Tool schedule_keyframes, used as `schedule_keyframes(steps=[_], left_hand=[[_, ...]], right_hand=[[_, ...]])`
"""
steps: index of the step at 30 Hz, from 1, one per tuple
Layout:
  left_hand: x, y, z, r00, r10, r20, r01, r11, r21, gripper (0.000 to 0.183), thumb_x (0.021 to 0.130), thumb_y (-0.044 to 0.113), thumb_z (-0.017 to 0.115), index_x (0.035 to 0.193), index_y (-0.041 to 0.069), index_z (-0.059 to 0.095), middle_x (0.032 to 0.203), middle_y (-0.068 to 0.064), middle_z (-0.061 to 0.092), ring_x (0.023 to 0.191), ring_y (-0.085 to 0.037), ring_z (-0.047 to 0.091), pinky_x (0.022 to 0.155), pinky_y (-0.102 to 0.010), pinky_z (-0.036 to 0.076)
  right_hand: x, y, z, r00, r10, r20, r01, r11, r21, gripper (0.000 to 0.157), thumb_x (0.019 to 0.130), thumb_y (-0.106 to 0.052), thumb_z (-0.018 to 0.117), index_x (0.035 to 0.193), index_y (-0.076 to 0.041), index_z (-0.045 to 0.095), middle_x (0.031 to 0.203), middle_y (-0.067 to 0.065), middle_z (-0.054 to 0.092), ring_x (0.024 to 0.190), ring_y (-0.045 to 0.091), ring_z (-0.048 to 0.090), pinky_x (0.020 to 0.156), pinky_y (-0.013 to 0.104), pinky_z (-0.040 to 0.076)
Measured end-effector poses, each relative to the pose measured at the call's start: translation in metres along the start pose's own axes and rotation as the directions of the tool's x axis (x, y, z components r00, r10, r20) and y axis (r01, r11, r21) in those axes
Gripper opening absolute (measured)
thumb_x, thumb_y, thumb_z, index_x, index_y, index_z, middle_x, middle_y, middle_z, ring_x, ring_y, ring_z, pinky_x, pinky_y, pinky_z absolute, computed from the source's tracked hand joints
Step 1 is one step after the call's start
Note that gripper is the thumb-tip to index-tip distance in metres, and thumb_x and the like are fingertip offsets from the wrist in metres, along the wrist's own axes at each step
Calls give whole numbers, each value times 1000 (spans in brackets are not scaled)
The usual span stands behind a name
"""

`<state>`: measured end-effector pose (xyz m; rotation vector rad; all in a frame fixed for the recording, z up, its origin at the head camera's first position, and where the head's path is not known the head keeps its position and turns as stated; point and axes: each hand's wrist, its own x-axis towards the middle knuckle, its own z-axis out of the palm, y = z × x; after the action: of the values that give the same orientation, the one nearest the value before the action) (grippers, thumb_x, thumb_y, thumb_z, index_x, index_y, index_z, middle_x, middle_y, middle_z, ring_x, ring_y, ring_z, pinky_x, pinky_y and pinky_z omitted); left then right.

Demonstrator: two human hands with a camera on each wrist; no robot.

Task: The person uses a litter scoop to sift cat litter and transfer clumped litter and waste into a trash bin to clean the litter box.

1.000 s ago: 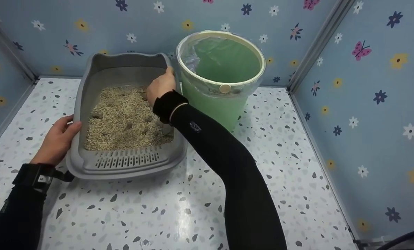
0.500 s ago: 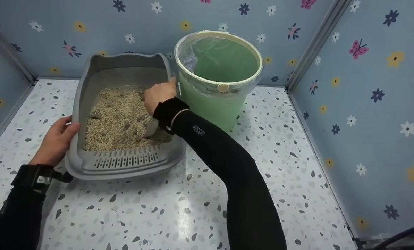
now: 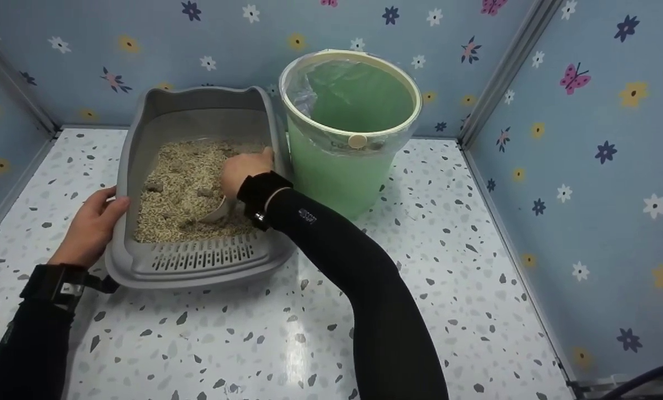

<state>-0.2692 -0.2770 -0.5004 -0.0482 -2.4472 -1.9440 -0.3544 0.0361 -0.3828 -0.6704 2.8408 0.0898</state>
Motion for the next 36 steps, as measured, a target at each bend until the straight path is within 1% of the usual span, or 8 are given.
schedule_keyframes(steps=[3, 8, 15, 18, 21, 23, 29, 36], left_hand=[[-1, 1, 0, 1000, -7, -1, 7, 1000, 9, 87, 116, 51, 58, 176, 1, 19, 137, -28, 62, 99, -16, 68, 74, -24, 59], [-2, 2, -2, 1000, -11, 9, 11, 1000, 18, 87, 117, 50, 55, 177, 1, 16, 144, -33, 59, 105, -15, 67, 78, -22, 57], [-1, 1, -1, 1000, 9, 1, -9, 1000, -3, 84, 117, 45, 56, 176, -1, 17, 142, -36, 60, 105, -13, 69, 84, -20, 58], [0, 0, 0, 1000, 8, -5, -9, 1000, -15, 84, 117, 45, 56, 175, -2, 19, 140, -35, 60, 105, -13, 70, 85, -20, 59], [0, 0, 1, 1000, 7, -10, -7, 1000, -23, 83, 117, 44, 57, 175, -2, 20, 139, -34, 61, 105, -14, 70, 86, -21, 59], [0, -1, 1, 1000, 5, -11, -6, 1000, -27, 83, 117, 44, 58, 175, -2, 21, 138, -33, 62, 105, -14, 70, 87, -21, 59], [0, 0, 3, 1000, 17, -24, -17, 1000, -18, 81, 116, 43, 59, 174, -2, 24, 127, -27, 66, 99, -16, 71, 85, -22, 60], [-2, -1, 2, 1000, 8, -26, -9, 999, -38, 81, 116, 42, 60, 174, -2, 24, 129, -29, 65, 100, -16, 72, 86, -23, 60]], right_hand=[[8, -4, 6, 999, 19, 29, -21, 997, 68, 41, 117, -36, 55, 79, -19, 54, 95, 5, 68, 107, 30, 67, 126, 63, 26], [27, -9, 16, 996, 34, 79, -44, 992, 122, 47, 118, -43, 55, 77, -18, 55, 105, 10, 75, 120, 32, 69, 130, 70, 19], [53, -10, 27, 990, 48, 134, -71, 983, 171, 50, 117, -46, 58, 76, -17, 60, 85, 3, 69, 111, 30, 72, 131, 75, 8], [56, -10, 27, 993, 51, 105, -69, 983, 173, 45, 117, -47, 58, 85, -18, 71, 99, 2, 77, 121, 31, 71, 131, 76, 8], [57, -10, 27, 997, 46, 54, -54, 987, 150, 37, 116, -48, 58, 108, -20, 81, 126, 1, 79, 135, 33, 65, 130, 76, 11], [59, -10, 27, 999, 43, 34, -47, 991, 123, 37, 116, -49, 57, 121, -22, 81, 136, 0, 77, 140, 32, 63, 130, 74, 14], [63, -10, 27, 999, 35, -9, -34, 995, 99, 37, 116, -51, 55, 125, -25, 80, 135, -1, 76, 135, 31, 64, 128, 72, 21], [63, -13, 31, 999, 35, -30, -29, 980, 195, 38, 117, -50, 56, 128, -21, 78, 132, -1, 77, 133, 30, 65, 127, 72, 25]])
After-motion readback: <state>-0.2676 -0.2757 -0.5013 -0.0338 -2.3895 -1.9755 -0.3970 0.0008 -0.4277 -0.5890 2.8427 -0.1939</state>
